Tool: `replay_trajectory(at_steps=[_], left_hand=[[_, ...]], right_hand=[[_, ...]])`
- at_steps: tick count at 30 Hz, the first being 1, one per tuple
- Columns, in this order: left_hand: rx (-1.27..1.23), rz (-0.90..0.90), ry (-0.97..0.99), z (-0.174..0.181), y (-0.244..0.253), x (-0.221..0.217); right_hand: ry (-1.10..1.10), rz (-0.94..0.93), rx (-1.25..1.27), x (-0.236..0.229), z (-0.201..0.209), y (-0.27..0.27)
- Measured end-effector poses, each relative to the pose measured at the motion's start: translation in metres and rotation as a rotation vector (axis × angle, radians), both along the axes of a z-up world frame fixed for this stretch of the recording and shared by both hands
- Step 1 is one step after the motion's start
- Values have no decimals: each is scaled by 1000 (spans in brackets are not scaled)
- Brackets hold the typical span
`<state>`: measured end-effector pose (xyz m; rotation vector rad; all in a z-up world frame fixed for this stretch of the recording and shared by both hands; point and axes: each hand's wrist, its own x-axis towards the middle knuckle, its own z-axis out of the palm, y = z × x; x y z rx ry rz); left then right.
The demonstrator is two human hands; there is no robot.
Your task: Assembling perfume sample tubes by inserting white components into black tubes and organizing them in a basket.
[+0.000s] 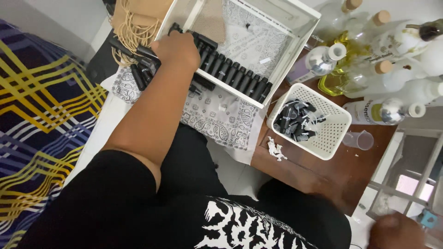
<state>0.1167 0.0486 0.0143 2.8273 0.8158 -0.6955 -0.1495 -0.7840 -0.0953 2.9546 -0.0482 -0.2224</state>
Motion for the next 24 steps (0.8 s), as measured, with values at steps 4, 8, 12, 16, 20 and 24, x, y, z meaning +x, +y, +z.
replay_trajectory(at_steps=[4,8,12,16,20,24], left_hand=[[26,60,92,-18,5,9],[-8,96,-17,-22,12,5],[-30,16,-137,2,16,-15],[-165,175,-447,2,22,-43],[-138,130,-773,-24,25,-93],[-5,-192,-600,-59,23,-136]], right_hand=[[39,300,125,80,19,155],[0,687,564,104,22,254],[81,559,547,116,49,349],[648,62,208,123,78,416],[477,152,292,111,24,396],[346,215,116,105,-3,386]])
